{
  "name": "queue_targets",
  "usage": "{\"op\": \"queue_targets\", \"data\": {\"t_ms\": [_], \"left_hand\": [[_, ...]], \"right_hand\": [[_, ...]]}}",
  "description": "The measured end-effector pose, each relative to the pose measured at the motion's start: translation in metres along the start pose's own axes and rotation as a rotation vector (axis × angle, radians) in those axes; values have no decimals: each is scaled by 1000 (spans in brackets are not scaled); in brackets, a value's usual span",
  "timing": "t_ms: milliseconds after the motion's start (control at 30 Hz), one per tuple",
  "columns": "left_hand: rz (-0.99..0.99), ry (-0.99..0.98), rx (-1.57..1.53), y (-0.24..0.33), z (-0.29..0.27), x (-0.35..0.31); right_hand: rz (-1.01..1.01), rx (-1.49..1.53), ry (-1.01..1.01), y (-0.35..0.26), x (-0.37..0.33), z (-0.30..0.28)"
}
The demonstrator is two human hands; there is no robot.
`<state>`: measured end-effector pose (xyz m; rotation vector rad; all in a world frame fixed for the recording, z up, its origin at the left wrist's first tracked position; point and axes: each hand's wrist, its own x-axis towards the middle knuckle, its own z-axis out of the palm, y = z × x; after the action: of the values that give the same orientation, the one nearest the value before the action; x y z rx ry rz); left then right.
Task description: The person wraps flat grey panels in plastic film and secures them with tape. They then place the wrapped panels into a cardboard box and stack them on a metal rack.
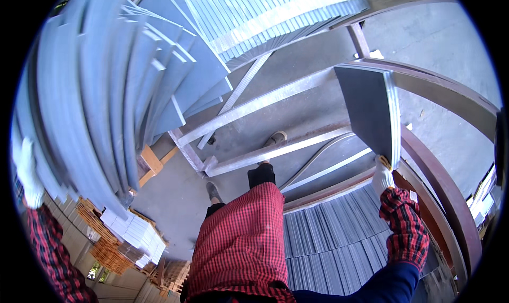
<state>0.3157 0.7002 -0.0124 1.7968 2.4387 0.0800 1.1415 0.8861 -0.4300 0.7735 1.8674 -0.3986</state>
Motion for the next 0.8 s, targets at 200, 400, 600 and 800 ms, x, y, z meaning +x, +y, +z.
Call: {"op": "queue_targets", "data": {"t_ms": [200, 400, 600, 800], "left_hand": [[198, 64, 448, 136, 7, 10], [335, -105, 242, 250, 17, -38], [221, -123, 404, 215, 28, -39], [366, -103, 265, 191, 33, -33]], "right_hand": [[-315, -166, 376, -85, -68, -198], [-232, 201, 1622, -149, 11, -377], [-193, 480, 1618, -136, -12, -355], [642, 477, 1097, -82, -36, -179]]}}
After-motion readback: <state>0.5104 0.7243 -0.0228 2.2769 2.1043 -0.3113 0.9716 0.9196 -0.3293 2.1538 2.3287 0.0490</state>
